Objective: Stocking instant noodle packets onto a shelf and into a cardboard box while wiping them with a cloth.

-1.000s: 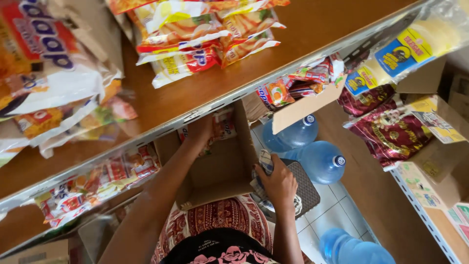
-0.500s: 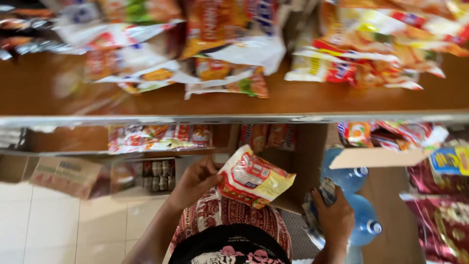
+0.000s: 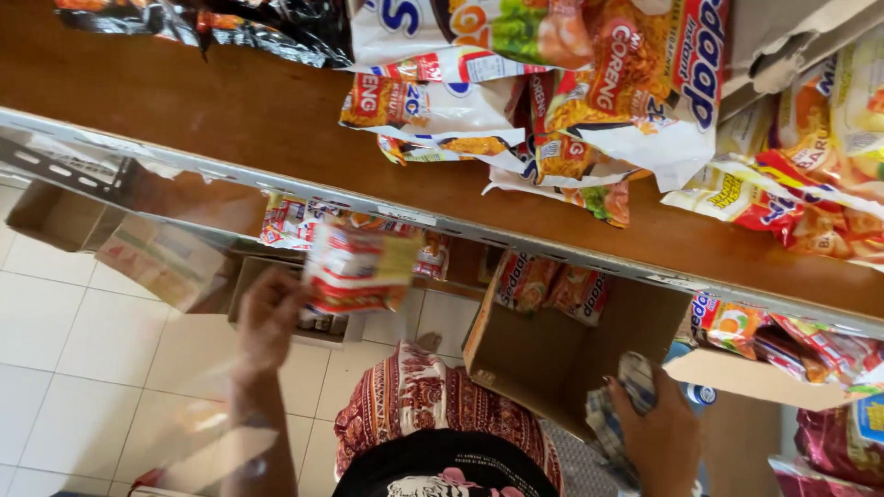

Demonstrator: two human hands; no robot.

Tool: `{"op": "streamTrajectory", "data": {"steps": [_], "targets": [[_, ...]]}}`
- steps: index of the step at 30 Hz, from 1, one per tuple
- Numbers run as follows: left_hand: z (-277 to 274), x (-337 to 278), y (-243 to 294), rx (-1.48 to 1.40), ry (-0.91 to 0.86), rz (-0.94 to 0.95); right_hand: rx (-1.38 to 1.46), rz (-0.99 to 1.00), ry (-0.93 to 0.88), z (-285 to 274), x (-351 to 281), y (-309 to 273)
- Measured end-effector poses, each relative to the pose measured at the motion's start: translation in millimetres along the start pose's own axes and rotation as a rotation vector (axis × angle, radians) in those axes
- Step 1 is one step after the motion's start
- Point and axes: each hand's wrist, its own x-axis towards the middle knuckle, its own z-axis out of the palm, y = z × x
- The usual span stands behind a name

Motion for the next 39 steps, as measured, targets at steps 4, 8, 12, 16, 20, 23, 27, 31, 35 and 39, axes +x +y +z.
{"op": "streamTrajectory", "data": {"steps": [4,8,12,16,20,23,27,31,35,39], "targets": [[-18.6,18.9,-10.3,-0.189,0.123,-0.095,0.103,-0.104,-0.056,0.3,-10.6,-29.2],[41.5,38.9,-14.7,-0.476,0.164,-0.278,0.279,-0.291,-0.117,1.3,-20.5,-58.3],[115.2,59.9,-43.4,-0.157,0.039,-0.25,0.25,-0.245,-0.168,-9.3,-24.5,-78.0],[172.5,89.9,-138.3,-0.129,-0.04,-0.276,0.276,-0.174,-0.18,-6.4,-25.2,-65.8],[201.0,103.3,-252.8,0.452,0.0,0.081,0.296,-0.132,-0.152,-7.8,-29.3,-55.3],[204.6,109.2,-285.1,0.555,0.09,0.325,0.299,-0.093,-0.141,-13.4,-34.2,-54.8],[212.8,108.7,-269.1,0.428,-0.008,-0.003,0.313,-0.054,-0.159,-8.6,-38.6,-47.1],[216.7,101.9,-245.3,0.328,-0.031,-0.044,0.314,-0.065,-0.143,-10.5,-39.9,-48.3],[215.9,101.0,-229.5,0.397,-0.058,0.106,0.327,-0.084,-0.165,-13.8,-37.8,-53.7],[208.7,116.0,-283.5,0.62,0.004,0.071,0.311,-0.129,-0.165,-11.9,-35.2,-55.6]]}}
